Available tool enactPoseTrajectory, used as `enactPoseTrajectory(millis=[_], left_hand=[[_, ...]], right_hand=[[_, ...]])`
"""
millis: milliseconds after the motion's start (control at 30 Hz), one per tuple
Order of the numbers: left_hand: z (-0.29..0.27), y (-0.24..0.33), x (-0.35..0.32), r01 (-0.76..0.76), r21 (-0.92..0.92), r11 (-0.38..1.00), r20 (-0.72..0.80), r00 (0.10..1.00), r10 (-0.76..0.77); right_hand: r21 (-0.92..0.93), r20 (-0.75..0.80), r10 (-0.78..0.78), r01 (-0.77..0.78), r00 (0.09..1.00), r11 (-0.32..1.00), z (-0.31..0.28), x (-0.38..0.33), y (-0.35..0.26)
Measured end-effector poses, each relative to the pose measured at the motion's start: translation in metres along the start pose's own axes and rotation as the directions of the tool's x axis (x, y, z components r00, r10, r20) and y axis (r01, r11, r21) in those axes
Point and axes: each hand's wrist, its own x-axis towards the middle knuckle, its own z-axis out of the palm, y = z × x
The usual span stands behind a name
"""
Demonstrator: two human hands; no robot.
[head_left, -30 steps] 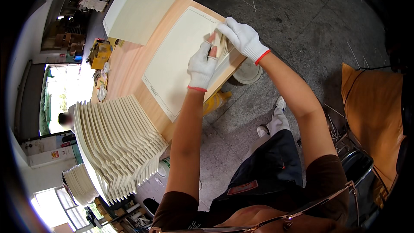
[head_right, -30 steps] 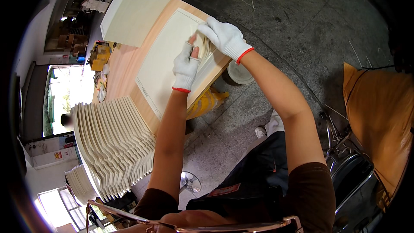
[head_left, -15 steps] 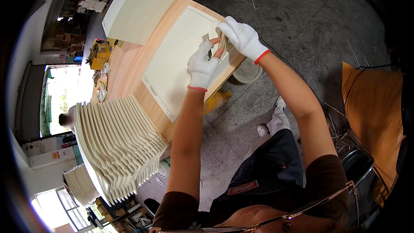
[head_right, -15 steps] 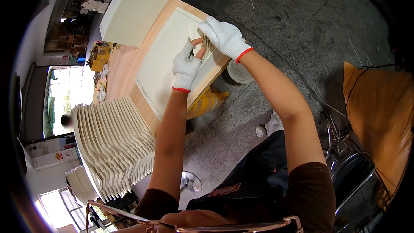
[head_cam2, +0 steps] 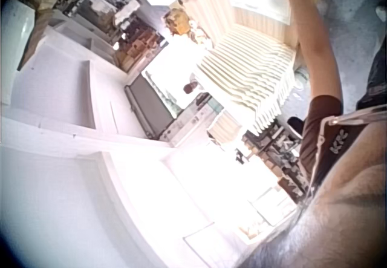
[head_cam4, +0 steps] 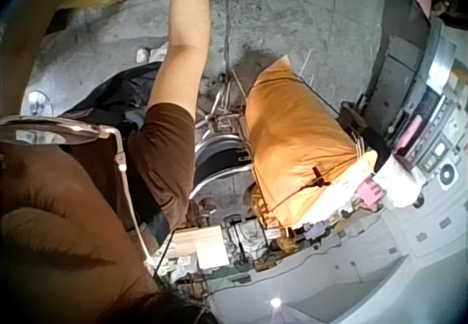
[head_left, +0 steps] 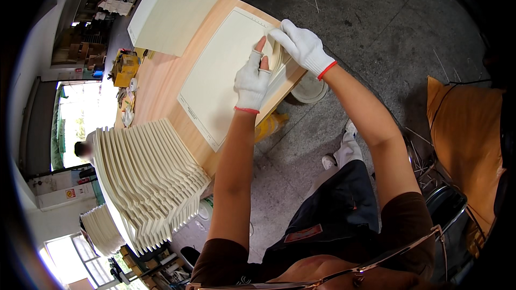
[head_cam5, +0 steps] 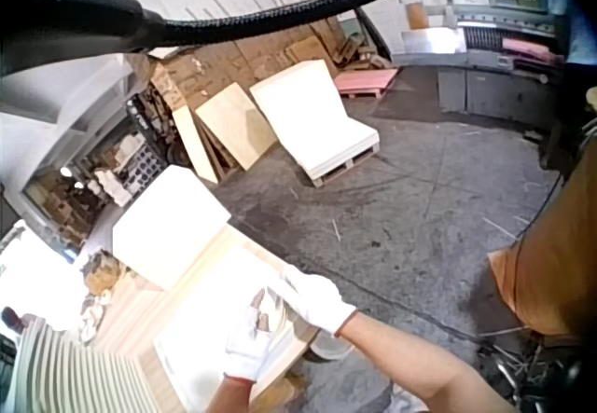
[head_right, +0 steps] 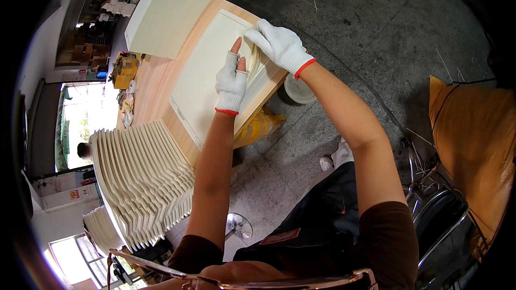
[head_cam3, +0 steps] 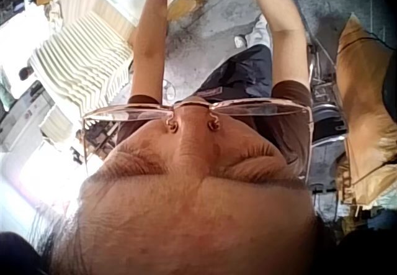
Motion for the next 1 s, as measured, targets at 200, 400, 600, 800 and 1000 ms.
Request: enactPoseTrajectory(millis=[200,400,600,800,1000], left_hand=[[0.0,-0.006,0.002,-0.055,0.043,0.998,0.093,0.994,0.05],[-0.003,0.009,0.002,0.055,0.107,0.993,0.162,0.984,-0.072],[-0.003,0.011,-0.004,-0.115,0.121,0.986,0.111,0.989,0.101],[0.005,-0.001,0.014,-0.1,0.268,0.958,0.079,0.994,0.081],[0.012,-0.006,0.032,-0.037,0.393,0.919,0.109,0.994,-0.007]], right_hand=[[0.002,-0.016,0.008,-0.008,1.0,1.0,0.008,0.001,0.006],[0.042,-0.01,0.079,-0.079,0.997,0.996,-0.001,0.0,0.007],[-0.208,0.144,0.34,-0.307,0.929,0.929,-0.032,-0.005,0.012],[-0.333,0.212,0.133,-0.057,0.968,0.941,-0.032,-0.013,0.018],[-0.348,0.174,-0.104,0.16,0.979,0.924,-0.037,0.001,0.015]])
